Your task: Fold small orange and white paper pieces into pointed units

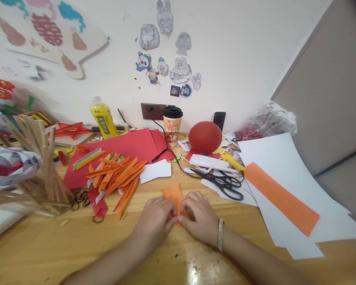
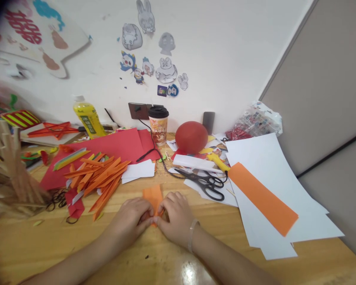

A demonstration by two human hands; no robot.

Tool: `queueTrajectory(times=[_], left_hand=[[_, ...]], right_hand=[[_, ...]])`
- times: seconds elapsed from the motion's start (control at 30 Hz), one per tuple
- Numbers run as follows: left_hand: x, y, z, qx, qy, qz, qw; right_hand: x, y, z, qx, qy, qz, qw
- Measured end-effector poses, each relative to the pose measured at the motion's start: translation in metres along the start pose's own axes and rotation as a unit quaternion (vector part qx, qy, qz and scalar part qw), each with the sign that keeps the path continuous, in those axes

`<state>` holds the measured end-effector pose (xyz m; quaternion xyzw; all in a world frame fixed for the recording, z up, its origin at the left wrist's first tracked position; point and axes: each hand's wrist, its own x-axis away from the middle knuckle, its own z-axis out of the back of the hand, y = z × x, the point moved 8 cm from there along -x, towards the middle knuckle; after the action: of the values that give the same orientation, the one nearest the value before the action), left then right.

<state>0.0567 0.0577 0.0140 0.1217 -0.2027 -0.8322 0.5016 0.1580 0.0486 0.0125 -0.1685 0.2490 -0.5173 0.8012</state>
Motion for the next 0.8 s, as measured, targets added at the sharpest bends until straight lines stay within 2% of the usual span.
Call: queueTrajectory(times=[0.27,0.63,0.8], left_hand=[[-0.002,-0.001,-0.001,-0.004,-0.016,0.003,1.0],[-0.002,0.002,0.001,-0.012,-0.022,0.003,1.0],[-0.002,0.001,0.002,-0.006,-0.02,0.006,1.0]], right_hand=[[0.0,0.002,-0.002,0.0,-0.013,-0.011,1.0],[-0.001,0.01,0.005,-0.075,0.047,-0.022,0.996],[0.002,0.001,0.004,-0.021,0.042,-0.013,0.999]])
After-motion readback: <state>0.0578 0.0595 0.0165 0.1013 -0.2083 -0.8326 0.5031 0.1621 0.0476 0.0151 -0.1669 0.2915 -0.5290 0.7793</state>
